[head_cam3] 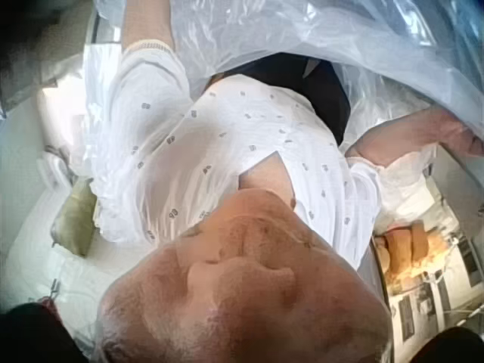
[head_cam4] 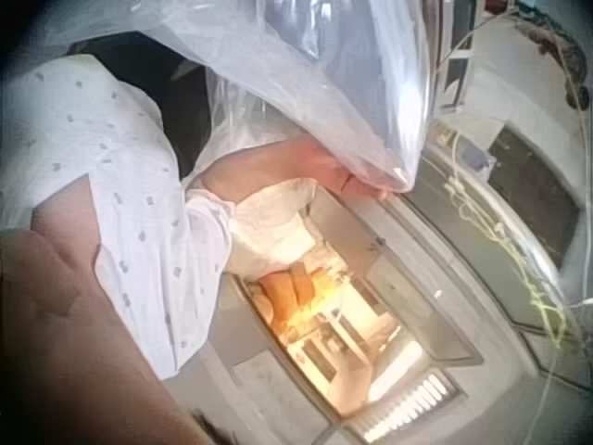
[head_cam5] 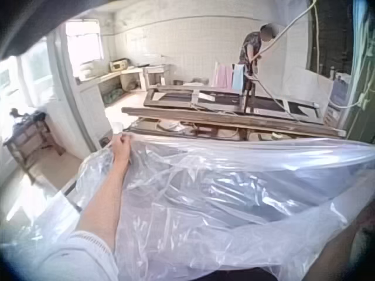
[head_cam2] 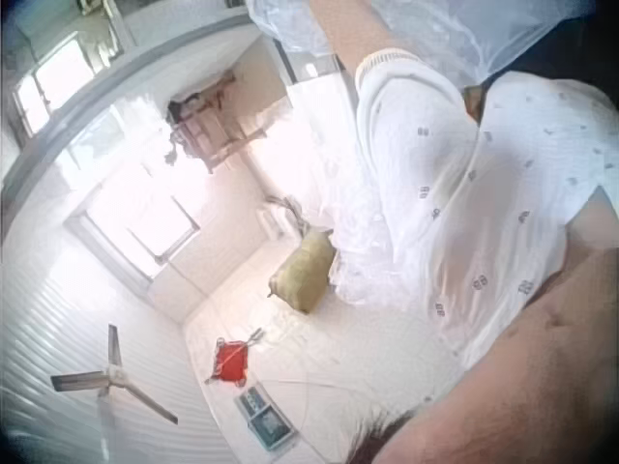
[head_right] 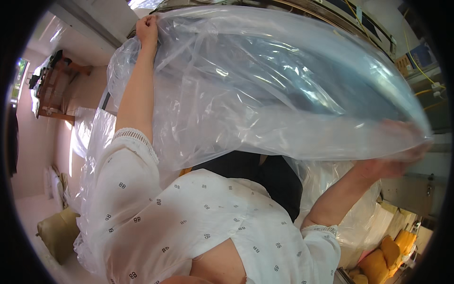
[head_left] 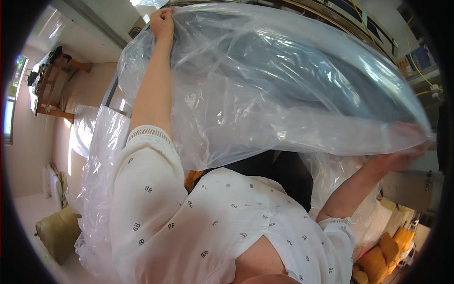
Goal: Wrapping a large molded plastic component in a clear protective plastic sheet.
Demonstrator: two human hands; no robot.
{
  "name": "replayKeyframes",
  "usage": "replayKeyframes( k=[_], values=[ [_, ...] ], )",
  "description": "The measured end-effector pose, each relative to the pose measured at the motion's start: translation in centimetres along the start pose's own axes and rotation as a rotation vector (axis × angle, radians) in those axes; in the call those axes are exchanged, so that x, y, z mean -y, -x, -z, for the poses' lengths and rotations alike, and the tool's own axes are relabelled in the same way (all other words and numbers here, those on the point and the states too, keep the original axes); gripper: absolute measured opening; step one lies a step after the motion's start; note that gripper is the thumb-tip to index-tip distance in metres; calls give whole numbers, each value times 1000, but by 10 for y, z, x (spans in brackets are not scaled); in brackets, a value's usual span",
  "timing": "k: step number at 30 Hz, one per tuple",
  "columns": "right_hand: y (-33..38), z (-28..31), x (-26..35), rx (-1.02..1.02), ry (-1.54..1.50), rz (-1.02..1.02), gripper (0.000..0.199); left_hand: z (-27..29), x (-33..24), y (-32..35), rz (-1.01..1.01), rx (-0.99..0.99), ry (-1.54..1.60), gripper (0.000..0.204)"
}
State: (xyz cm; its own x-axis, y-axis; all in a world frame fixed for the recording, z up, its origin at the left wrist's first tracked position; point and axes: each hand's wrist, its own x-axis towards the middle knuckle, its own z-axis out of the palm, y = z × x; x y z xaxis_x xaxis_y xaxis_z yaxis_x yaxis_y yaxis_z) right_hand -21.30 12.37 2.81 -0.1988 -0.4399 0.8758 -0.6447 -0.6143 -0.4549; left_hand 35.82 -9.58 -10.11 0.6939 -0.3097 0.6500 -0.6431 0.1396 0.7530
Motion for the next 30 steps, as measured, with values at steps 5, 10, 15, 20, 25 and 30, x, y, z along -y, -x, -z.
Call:
replayKeyframes(
  k=[5,10,15,20,25,30],
  values=[
    [145,-101,27,752,-480,-184,46,-16,30,-19,24,251,-161,27],
    [162,-80,12,1070,-409,-227,47,-1,61,-37,48,285,-100,27],
    [-3,154,-23,-826,135,-609,29,-3,29,-34,-161,337,-55,28],
    [-5,195,-19,-691,190,-591,31,-6,36,-26,-317,446,-186,31],
    [-19,253,-33,-482,219,-590,35,0,63,-51,-248,453,-166,33],
    [-87,366,-25,-430,1258,-222,35,-11,5,-6,-407,580,-249,30]
  ],
)
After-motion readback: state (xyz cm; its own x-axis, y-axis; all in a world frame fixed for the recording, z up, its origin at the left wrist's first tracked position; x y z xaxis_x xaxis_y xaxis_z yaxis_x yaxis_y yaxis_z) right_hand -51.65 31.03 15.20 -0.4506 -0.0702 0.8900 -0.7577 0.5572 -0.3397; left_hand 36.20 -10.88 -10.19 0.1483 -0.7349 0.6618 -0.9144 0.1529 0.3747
